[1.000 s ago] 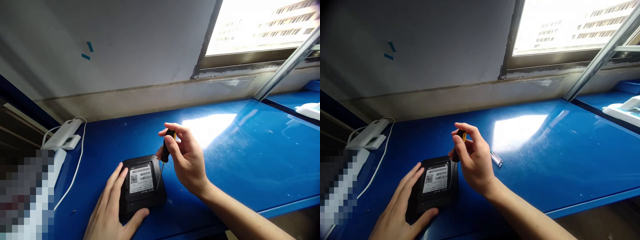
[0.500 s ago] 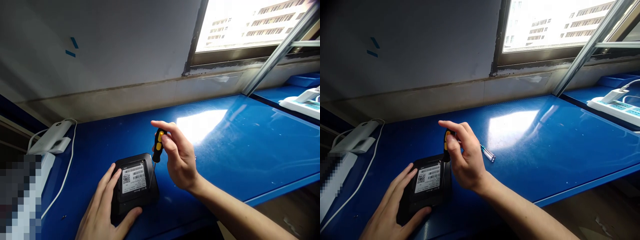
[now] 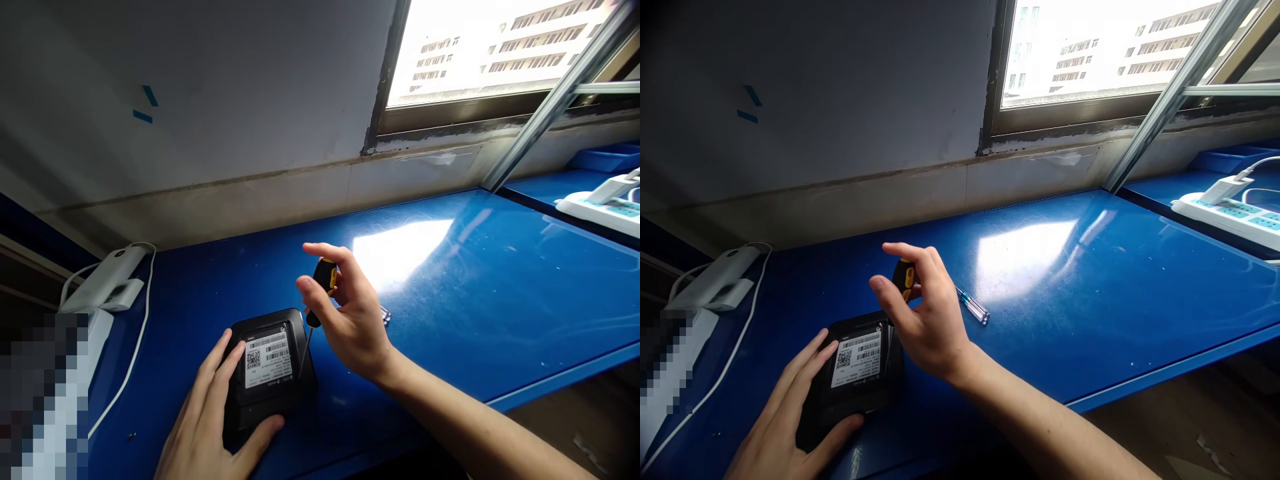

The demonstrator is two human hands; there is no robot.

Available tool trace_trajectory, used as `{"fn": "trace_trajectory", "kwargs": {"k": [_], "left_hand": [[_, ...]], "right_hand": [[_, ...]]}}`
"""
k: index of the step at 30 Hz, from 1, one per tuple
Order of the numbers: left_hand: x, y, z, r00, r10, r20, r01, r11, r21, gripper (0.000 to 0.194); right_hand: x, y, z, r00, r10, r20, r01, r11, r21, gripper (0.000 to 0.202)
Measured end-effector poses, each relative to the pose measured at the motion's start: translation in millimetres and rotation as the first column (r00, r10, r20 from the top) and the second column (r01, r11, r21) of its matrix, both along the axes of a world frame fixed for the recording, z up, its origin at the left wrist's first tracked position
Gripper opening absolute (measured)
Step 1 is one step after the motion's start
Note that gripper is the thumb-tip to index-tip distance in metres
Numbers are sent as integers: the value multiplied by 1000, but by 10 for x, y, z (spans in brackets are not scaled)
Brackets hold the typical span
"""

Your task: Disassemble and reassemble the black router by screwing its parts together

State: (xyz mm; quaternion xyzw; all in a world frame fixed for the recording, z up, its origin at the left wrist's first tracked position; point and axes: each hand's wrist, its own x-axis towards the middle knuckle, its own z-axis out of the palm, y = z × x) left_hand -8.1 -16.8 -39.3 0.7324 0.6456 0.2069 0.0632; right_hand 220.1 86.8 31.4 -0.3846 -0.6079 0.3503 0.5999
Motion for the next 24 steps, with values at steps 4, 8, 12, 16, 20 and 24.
{"fn": "trace_trajectory", "kwargs": {"k": [4,8,12,16,20,24], "left_hand": [[10,1,29,1000,2,7,-2,1000,-1,76],[62,0,71,1000,-4,24,4,1000,-10,74],[163,-18,96,995,65,80,-64,998,-13,67],[199,-30,101,991,73,109,-72,997,-9,67],[212,-30,113,990,86,115,-83,996,-22,68],[207,-28,116,988,110,113,-107,994,-34,62]], "right_hand": [[25,-7,4,989,123,-80,-122,992,20,33],[0,-4,14,987,112,-111,-112,994,9,32],[-12,-4,10,999,24,-48,-25,1000,-16,26],[14,-9,7,990,108,-91,-107,994,15,25],[21,1,27,985,129,-113,-130,992,3,28],[7,-1,36,997,43,-71,-44,999,-1,24]]}}
